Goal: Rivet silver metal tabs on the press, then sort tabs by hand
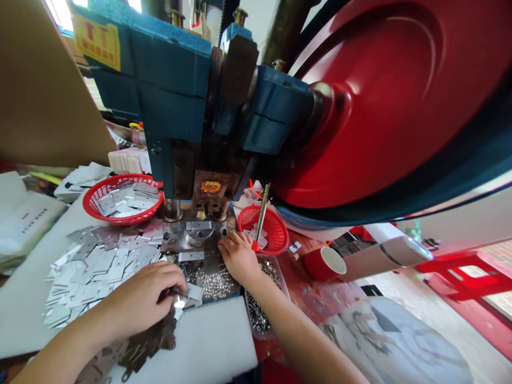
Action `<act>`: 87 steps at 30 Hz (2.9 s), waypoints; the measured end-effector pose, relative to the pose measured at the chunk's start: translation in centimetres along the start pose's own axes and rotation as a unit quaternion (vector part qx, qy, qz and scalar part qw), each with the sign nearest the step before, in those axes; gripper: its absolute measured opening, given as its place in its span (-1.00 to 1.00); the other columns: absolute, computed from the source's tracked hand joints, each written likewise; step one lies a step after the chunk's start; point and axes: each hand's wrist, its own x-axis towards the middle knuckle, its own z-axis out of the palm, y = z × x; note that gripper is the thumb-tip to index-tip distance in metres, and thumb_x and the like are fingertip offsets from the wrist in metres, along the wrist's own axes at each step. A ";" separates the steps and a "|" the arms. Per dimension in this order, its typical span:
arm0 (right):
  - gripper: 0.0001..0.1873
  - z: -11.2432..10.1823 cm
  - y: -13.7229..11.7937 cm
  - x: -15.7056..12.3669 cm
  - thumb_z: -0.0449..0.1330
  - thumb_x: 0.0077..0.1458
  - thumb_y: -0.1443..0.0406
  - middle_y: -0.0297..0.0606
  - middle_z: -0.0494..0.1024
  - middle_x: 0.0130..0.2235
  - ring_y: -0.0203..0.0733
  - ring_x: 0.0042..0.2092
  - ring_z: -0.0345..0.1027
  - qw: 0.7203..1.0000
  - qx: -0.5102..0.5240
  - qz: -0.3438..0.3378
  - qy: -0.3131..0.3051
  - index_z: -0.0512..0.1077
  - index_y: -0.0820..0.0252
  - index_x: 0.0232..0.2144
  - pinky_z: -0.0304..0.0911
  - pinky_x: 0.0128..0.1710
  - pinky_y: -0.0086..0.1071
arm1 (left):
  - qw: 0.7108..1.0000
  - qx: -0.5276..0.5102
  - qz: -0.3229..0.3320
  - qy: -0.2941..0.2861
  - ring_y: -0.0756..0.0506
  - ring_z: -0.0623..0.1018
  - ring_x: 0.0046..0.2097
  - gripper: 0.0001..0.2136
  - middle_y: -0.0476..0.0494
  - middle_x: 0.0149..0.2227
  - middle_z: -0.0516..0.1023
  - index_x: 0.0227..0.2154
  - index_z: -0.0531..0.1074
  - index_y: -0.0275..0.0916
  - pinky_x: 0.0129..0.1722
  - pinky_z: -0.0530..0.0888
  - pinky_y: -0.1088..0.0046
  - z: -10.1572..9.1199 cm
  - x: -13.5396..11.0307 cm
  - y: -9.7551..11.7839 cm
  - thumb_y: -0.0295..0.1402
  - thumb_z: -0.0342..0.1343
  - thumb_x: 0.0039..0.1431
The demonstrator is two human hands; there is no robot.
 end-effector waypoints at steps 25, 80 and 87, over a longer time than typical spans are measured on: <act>-0.77 0.1 -2.6 5.1 0.07 0.20 0.22 -0.29 0.51 -0.19 -0.15 -0.13 0.22 0.997 -0.035 -0.064 0.037 0.53 0.03 -0.22 0.01 0.05 -0.20 | 0.973 0.131 -0.081 0.171 -0.16 0.47 -0.12 -0.77 -0.08 -0.17 0.51 -0.26 0.53 -0.07 -0.06 0.38 0.23 -0.6 0.0 -2.4 -0.22 -0.02 0.19; -0.79 0.0 -4.1 2.5 0.06 0.16 0.40 -0.28 0.52 -0.28 -0.21 -0.18 0.33 0.981 0.162 0.062 0.093 0.50 0.14 -0.28 0.20 -0.13 -0.33 | 0.962 -0.112 -0.131 0.212 -0.13 0.56 -0.22 -0.82 -0.02 -0.29 0.60 -0.31 0.46 -0.13 -0.18 0.45 0.31 -2.8 4.7 0.6 -0.21 0.05 0.09; -0.59 0.2 -2.3 4.5 0.08 0.06 0.48 -0.30 0.46 -0.13 -0.15 -0.08 0.25 0.996 0.058 0.015 0.062 0.52 -0.07 -0.15 0.13 0.00 -0.24 | 0.956 -0.038 -0.148 0.248 -0.18 0.57 -0.17 -0.76 -0.09 -0.24 0.62 -0.30 0.53 -0.17 -0.15 0.43 0.30 -3.7 8.4 -0.4 -0.21 0.02 0.08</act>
